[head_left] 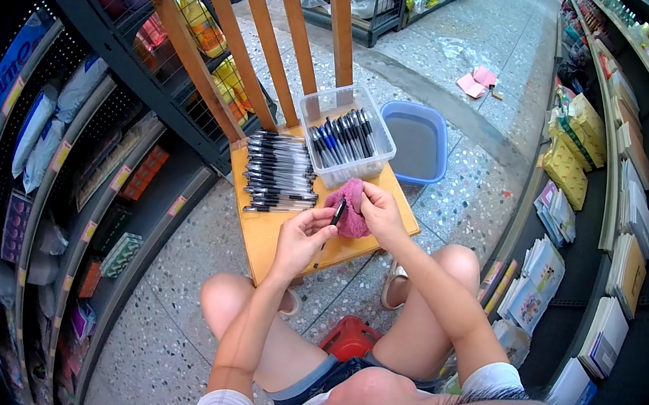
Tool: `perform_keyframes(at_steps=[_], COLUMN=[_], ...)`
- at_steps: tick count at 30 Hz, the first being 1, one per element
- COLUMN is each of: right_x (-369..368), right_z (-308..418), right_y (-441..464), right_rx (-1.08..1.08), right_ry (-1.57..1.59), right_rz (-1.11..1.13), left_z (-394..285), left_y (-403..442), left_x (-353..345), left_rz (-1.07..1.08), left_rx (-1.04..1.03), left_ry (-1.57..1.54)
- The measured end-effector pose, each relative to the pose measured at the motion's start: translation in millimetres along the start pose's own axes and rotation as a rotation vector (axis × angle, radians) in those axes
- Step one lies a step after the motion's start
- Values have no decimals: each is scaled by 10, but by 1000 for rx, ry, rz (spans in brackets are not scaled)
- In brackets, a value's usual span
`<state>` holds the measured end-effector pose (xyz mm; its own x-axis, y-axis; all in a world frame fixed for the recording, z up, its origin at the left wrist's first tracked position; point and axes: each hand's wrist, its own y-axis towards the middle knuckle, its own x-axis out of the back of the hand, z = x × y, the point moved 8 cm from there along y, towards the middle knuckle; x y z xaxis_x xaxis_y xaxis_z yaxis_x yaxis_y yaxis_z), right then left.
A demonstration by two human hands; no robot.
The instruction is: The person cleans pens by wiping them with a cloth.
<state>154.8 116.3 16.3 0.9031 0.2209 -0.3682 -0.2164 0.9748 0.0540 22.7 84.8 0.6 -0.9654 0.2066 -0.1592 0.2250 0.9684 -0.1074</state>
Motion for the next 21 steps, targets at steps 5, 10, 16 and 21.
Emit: perform_keyframes(at_steps=[5,10,16,21], right_x=[-17,19,19,-57], right_z=[-56,-121,-134,-75], right_y=[-7,-16,-4,-45], right_rx=[-67,-170,-218,-109], right_ry=[-46,9,142,-29], right_rz=[63,71,6,80], left_z=[75,90,60,102], left_y=[-3,-30,2,32], left_x=[8,-1,40,2], left_rz=[21,21,7,46], left_rx=[-25,-4,-42,-2], left_ry=[16,96,-29,-101])
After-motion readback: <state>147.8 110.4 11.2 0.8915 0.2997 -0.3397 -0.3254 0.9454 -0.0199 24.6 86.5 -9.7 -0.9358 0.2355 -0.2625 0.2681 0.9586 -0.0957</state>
